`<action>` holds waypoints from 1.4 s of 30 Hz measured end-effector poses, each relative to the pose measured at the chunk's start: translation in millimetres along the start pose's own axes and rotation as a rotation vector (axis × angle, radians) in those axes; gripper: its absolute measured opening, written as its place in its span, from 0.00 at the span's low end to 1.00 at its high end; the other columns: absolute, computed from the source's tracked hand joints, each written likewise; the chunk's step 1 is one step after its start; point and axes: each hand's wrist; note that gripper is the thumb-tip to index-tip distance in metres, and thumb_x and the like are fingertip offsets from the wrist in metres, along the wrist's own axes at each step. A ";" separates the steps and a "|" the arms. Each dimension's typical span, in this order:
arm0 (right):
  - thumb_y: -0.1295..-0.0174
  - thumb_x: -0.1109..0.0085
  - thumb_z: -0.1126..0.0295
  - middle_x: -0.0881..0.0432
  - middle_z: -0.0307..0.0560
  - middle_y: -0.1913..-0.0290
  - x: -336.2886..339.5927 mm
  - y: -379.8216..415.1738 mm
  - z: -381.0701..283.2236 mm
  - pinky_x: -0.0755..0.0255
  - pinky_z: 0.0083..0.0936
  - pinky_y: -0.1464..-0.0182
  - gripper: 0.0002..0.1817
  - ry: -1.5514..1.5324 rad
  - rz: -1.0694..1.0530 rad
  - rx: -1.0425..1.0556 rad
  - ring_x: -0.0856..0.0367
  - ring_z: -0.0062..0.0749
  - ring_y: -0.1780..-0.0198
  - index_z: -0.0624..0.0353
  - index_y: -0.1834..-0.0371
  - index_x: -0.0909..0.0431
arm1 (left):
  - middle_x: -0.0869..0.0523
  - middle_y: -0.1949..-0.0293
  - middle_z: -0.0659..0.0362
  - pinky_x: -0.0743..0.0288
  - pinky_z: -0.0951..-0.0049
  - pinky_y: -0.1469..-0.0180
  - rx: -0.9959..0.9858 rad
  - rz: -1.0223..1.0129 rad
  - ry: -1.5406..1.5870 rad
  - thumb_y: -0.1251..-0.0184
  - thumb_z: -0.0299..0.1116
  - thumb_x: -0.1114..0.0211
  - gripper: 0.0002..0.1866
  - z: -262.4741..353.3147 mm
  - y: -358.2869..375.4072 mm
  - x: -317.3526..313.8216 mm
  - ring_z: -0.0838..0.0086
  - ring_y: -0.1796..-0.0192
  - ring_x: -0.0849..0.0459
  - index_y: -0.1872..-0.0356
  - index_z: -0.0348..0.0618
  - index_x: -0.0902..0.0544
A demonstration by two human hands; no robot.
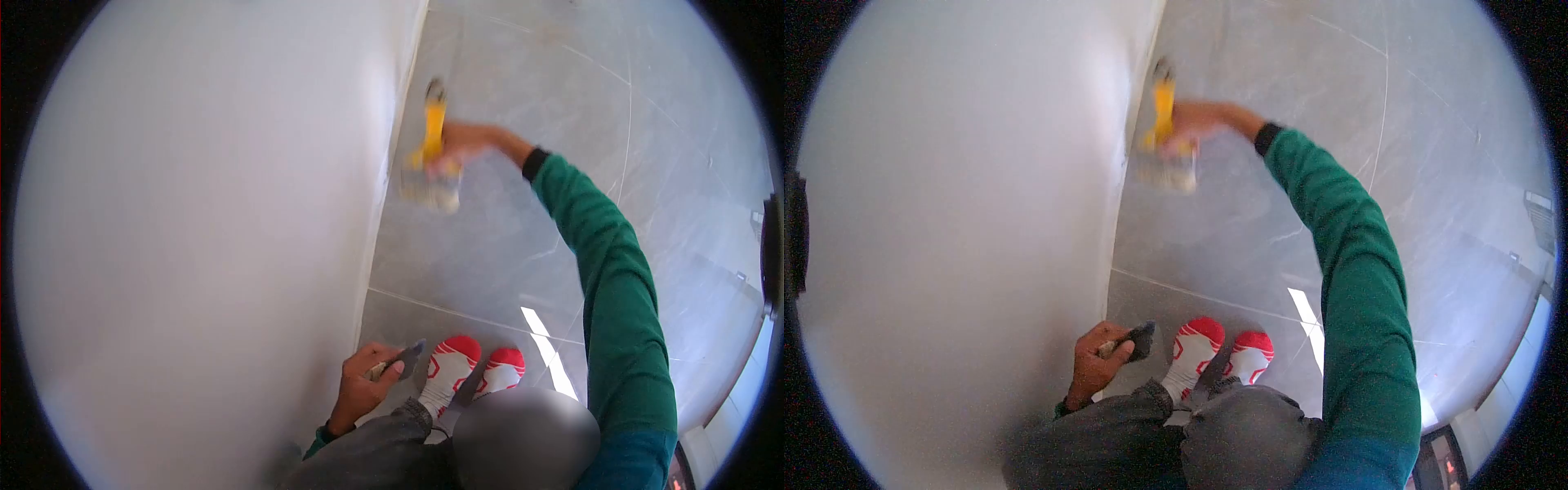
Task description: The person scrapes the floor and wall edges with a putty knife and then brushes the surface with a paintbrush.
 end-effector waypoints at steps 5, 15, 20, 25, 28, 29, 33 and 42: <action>0.44 0.38 0.58 0.20 0.44 0.74 152.7 -14.6 4.2 0.26 0.23 0.74 0.20 0.310 1.338 -0.231 0.21 0.25 0.74 0.62 0.55 0.24 | 0.18 0.67 0.56 0.26 0.71 0.59 -0.024 -0.006 -0.043 0.41 0.30 0.35 0.10 7.6 -6.5 -1.1 0.71 0.62 0.19 0.61 0.35 0.18; 0.48 0.36 0.61 0.20 0.46 0.53 51.5 19.4 -32.9 0.20 0.28 0.68 0.22 -0.006 0.651 -0.038 0.19 0.33 0.64 0.55 0.50 0.21 | 0.19 0.67 0.56 0.27 0.71 0.61 0.068 0.006 -0.065 0.43 0.29 0.35 0.09 1.7 1.6 4.0 0.71 0.65 0.20 0.63 0.36 0.18; 0.47 0.36 0.62 0.17 0.43 0.63 156.9 -24.5 -13.6 0.22 0.29 0.65 0.18 -0.080 0.898 -0.137 0.19 0.32 0.63 0.52 0.52 0.20 | 0.19 0.68 0.56 0.26 0.70 0.60 0.108 0.009 -0.050 0.43 0.29 0.35 0.09 10.5 4.0 2.9 0.72 0.64 0.19 0.63 0.36 0.18; 0.48 0.37 0.51 0.17 0.49 0.62 216.8 -33.5 -27.1 0.24 0.24 0.64 0.32 0.516 1.733 0.020 0.16 0.31 0.61 0.50 0.40 0.29 | 0.18 0.68 0.56 0.26 0.70 0.60 0.062 0.045 -0.066 0.42 0.29 0.35 0.08 11.9 3.9 2.3 0.73 0.64 0.19 0.63 0.37 0.18; 0.44 0.38 0.58 0.16 0.45 0.62 173.3 0.8 -35.3 0.25 0.23 0.62 0.28 0.415 1.539 0.244 0.18 0.28 0.63 0.54 0.40 0.30 | 0.18 0.69 0.56 0.26 0.71 0.61 0.089 0.049 -0.026 0.42 0.30 0.34 0.08 7.9 9.6 1.4 0.73 0.65 0.19 0.64 0.36 0.18; 0.42 0.38 0.62 0.16 0.43 0.62 144.5 20.1 -33.5 0.25 0.22 0.62 0.26 0.366 1.423 0.318 0.18 0.26 0.64 0.56 0.40 0.31 | 0.18 0.69 0.56 0.26 0.71 0.62 0.101 0.043 -0.024 0.42 0.30 0.34 0.09 11.1 10.0 0.9 0.73 0.65 0.19 0.64 0.36 0.18; 0.45 0.37 0.58 0.24 0.48 0.47 -54.9 120.2 -19.9 0.32 0.31 0.44 0.29 0.595 0.727 0.330 0.25 0.35 0.48 0.56 0.40 0.32 | 0.19 0.70 0.56 0.27 0.72 0.63 0.049 0.034 -0.092 0.43 0.31 0.34 0.09 6.2 10.4 -1.5 0.73 0.66 0.20 0.65 0.37 0.18; 0.39 0.40 0.62 0.20 0.47 0.61 -28.2 277.0 -95.5 0.23 0.27 0.62 0.15 0.489 0.983 -0.277 0.20 0.31 0.62 0.60 0.56 0.23 | 0.21 0.71 0.59 0.31 0.78 0.62 -0.075 -0.063 -0.173 0.44 0.28 0.34 0.08 27.8 -7.4 -28.4 0.76 0.67 0.24 0.65 0.34 0.19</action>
Point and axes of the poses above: each hand's wrist, its own y-axis away from the middle knuckle, its own x-axis out of the back of the hand, z = x × y
